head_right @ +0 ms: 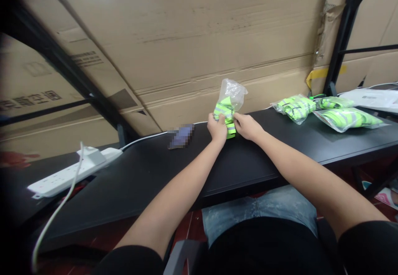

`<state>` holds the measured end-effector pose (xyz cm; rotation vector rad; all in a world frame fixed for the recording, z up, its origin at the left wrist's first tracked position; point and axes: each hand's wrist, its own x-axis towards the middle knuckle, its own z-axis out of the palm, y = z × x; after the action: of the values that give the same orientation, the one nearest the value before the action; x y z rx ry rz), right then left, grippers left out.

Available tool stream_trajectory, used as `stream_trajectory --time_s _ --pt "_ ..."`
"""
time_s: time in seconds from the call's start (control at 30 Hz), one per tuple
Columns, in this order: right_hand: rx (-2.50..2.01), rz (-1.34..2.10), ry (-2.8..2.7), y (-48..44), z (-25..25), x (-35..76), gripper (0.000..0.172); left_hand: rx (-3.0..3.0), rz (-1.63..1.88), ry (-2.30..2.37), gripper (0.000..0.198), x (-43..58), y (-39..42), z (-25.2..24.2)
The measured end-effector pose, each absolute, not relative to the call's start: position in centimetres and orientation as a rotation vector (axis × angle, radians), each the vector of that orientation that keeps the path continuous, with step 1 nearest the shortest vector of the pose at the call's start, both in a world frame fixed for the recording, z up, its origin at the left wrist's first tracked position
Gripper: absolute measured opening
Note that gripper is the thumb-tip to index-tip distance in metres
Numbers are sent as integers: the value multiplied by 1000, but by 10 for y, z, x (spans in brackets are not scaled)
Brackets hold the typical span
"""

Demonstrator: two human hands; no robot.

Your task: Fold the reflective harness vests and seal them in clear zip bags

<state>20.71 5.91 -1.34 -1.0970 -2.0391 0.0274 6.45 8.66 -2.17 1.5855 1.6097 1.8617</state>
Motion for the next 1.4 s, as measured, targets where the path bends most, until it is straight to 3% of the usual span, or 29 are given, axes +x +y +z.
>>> stream_trajectory --time_s 0.13,0.37,0.7,0.97,1.2,1.4 --pt "-926 3 -1938 60 -13 213 12 1593 1871 1575 14 64 87 -21" --pt "-778 322 -1865 60 -18 212 17 1570 1876 1569 12 64 85 -20" --pt "-786 95 -2098 53 -15 225 25 1639 1763 1321 16 69 87 -24" --pt "-1013 -11 -1944 61 -26 228 24 1774 1308 1147 20 61 79 -32" --pt "-852 87 -2123 39 -22 225 19 1917 1332 1273 12 58 63 -25" --pt "-863 143 -2265 47 -23 225 43 1799 1349 1437 17 62 66 -23"
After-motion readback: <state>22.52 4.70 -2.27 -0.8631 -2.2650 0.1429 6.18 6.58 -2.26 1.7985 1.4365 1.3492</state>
